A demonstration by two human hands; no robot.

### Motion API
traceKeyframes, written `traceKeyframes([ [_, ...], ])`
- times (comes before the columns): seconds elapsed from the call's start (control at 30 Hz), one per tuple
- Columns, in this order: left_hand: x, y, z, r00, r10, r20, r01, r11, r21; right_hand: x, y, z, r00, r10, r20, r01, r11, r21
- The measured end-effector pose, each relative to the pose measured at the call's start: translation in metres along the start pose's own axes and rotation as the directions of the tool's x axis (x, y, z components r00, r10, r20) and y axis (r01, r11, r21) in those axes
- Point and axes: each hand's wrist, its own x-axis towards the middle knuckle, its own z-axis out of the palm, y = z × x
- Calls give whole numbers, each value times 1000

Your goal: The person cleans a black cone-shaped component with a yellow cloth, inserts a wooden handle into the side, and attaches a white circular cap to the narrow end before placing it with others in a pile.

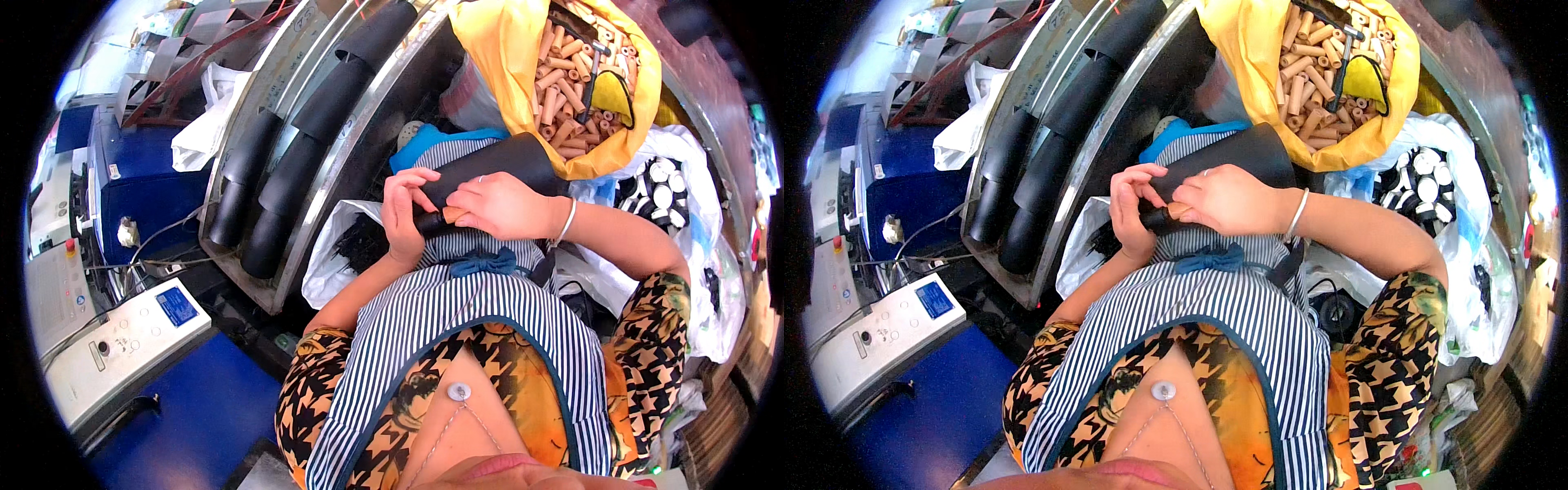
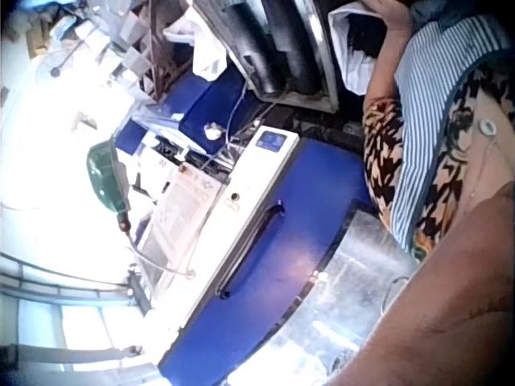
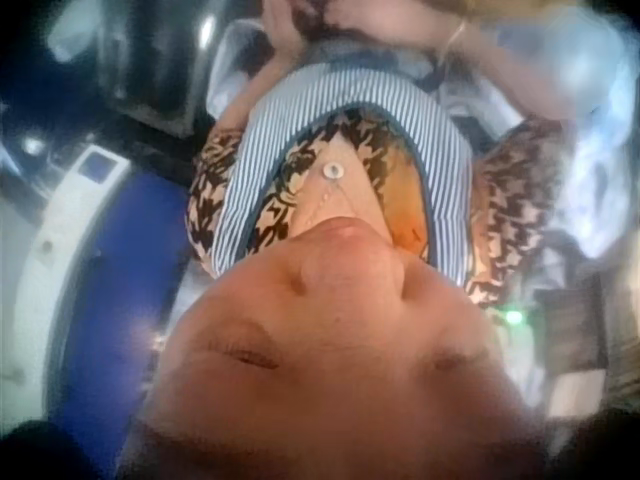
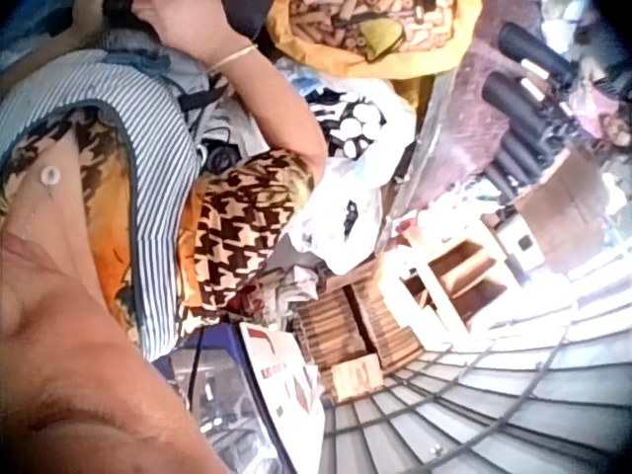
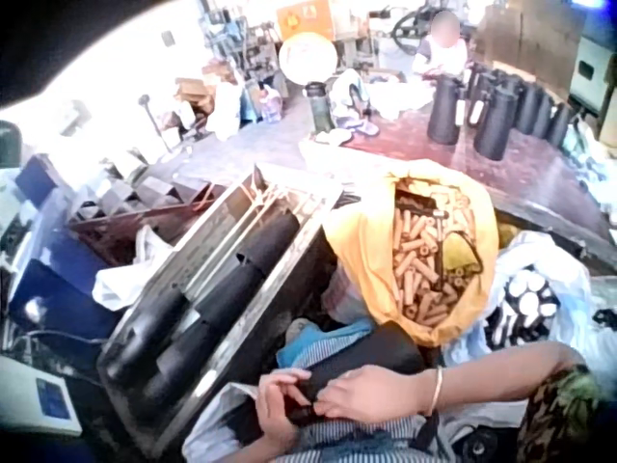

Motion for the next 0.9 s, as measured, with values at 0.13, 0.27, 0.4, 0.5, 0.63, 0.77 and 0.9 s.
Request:
traceKeyframes([
  [0.13, -12, -3, 6, 998, 42, 56, -45, 997, 61, 7, 1, -7, 861, 263, 435, -447, 800, 400],
  [0.27, -10, -2, 1, 999, 17, 48, -20, 998, 66, 13, 1, -2, 856, 260, 447, -475, 735, 483],
  [0.4, 21, 0, 3, 995, -99, 6, 99, 995, 19, 7, -12, 5, 964, -166, -208, 52, 884, -464],
  [0.5, 18, 12, 11, 992, 60, 110, -95, 934, 345, 0, -1, 26, 957, -216, -193, 64, 807, -587],
  [0.63, -4, -7, 7, 993, 109, 51, -115, 984, 136, 8, -19, 14, 968, 212, 135, -212, 977, -14],
  [0.77, 13, 11, 7, 977, -63, 204, 16, 974, 227, 6, -5, 12, 972, 204, 113, -222, 959, 178],
  [0.9, 32, 25, -5, 944, -177, 278, 109, 964, 243, -40, -5, -20, 776, 102, -623, -305, 925, -228],
])
